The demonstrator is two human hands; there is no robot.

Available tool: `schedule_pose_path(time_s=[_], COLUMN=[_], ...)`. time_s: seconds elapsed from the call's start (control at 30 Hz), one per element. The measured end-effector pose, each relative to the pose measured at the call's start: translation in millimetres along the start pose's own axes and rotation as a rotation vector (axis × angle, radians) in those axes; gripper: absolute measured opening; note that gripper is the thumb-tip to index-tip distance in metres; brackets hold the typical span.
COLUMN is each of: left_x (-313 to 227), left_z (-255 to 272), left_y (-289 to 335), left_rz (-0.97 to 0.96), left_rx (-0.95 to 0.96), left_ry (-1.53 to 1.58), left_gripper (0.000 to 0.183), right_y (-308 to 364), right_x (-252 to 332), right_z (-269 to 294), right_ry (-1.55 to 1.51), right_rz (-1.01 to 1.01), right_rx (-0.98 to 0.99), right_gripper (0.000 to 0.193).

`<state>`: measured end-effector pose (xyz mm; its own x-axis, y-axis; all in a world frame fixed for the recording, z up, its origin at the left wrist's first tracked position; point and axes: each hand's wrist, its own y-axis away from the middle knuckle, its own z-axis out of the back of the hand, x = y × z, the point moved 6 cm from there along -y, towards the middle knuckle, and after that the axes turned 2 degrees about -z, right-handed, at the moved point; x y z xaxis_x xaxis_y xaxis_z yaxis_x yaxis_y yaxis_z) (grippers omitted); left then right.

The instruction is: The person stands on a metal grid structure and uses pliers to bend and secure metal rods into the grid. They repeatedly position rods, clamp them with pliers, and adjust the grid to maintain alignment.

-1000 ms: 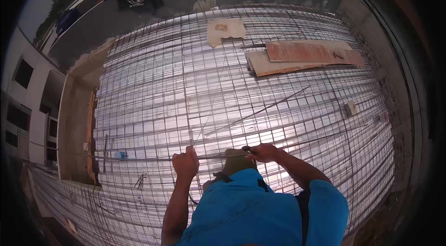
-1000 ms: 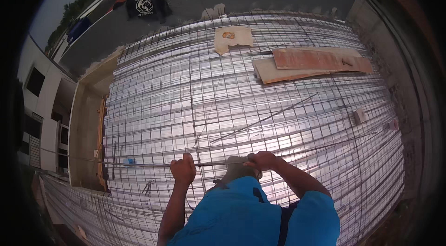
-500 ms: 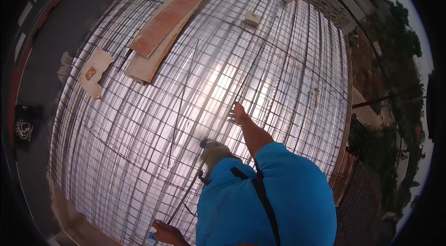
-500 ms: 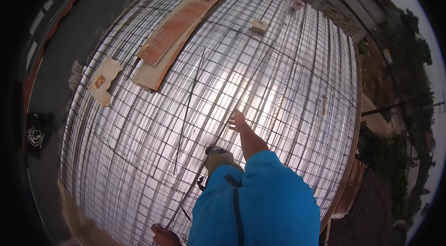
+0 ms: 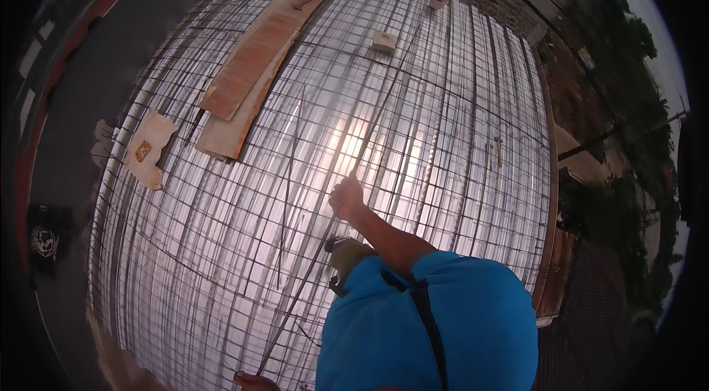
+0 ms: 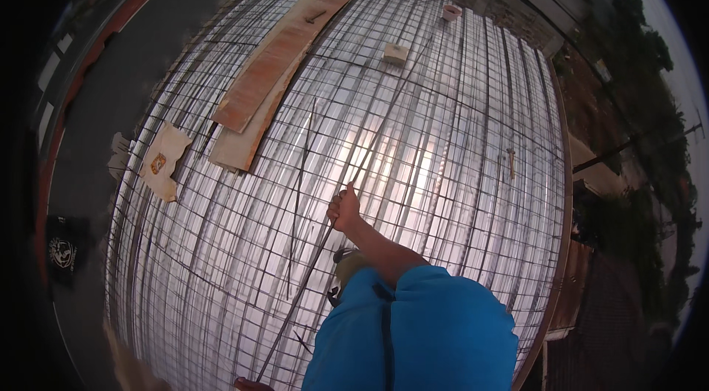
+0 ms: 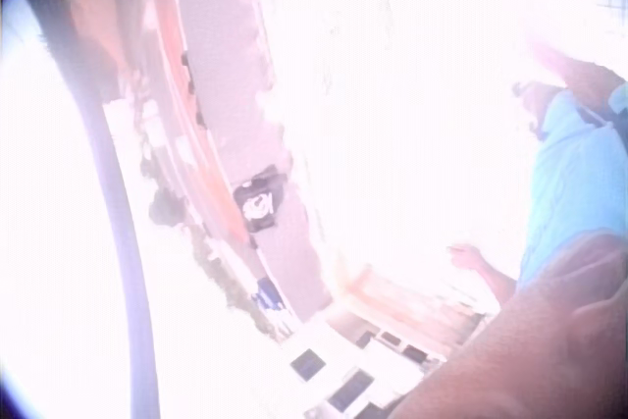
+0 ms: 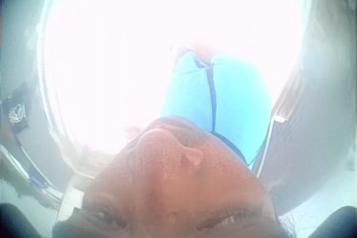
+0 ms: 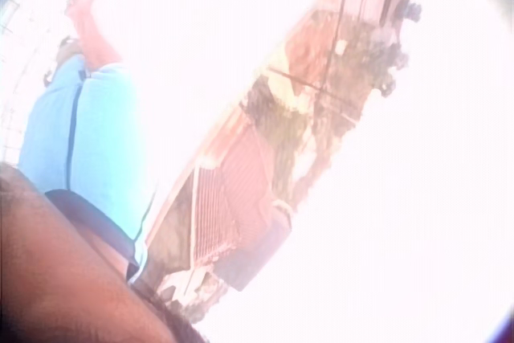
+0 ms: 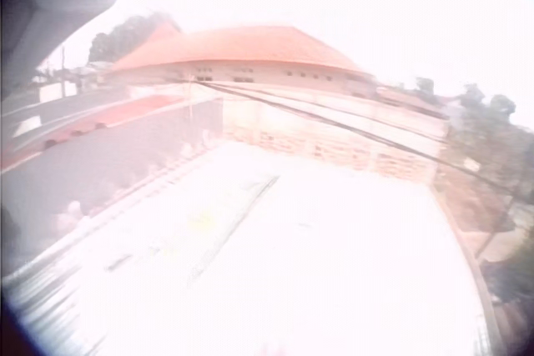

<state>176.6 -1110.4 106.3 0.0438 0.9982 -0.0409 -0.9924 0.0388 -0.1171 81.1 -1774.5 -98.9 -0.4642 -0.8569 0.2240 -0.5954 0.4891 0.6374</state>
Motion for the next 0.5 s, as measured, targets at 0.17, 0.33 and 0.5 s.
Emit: schedule_pose_path(time_s=[0.17, 0.33, 0.5], left_x=[145, 180, 275], left_z=[24, 187, 295], left_y=[-26, -64, 41], left_rz=[0.122, 0.031, 0.207], left_rx=[-0.226, -0.584, -1.077], left_ry=[0.076, 0.222, 0.25], left_gripper=[0.039, 0.032, 0.029], right_y=[132, 256, 349], right_x=[-73, -127, -172], right_z=[-132, -232, -296], right_ry=[-0.137, -0.252, -0.339], right_rz=[-0.113, -0.143, -0.087], right_rx=[0.176, 0.563, 0.96], right_gripper=[0.071, 0.069, 0.069])
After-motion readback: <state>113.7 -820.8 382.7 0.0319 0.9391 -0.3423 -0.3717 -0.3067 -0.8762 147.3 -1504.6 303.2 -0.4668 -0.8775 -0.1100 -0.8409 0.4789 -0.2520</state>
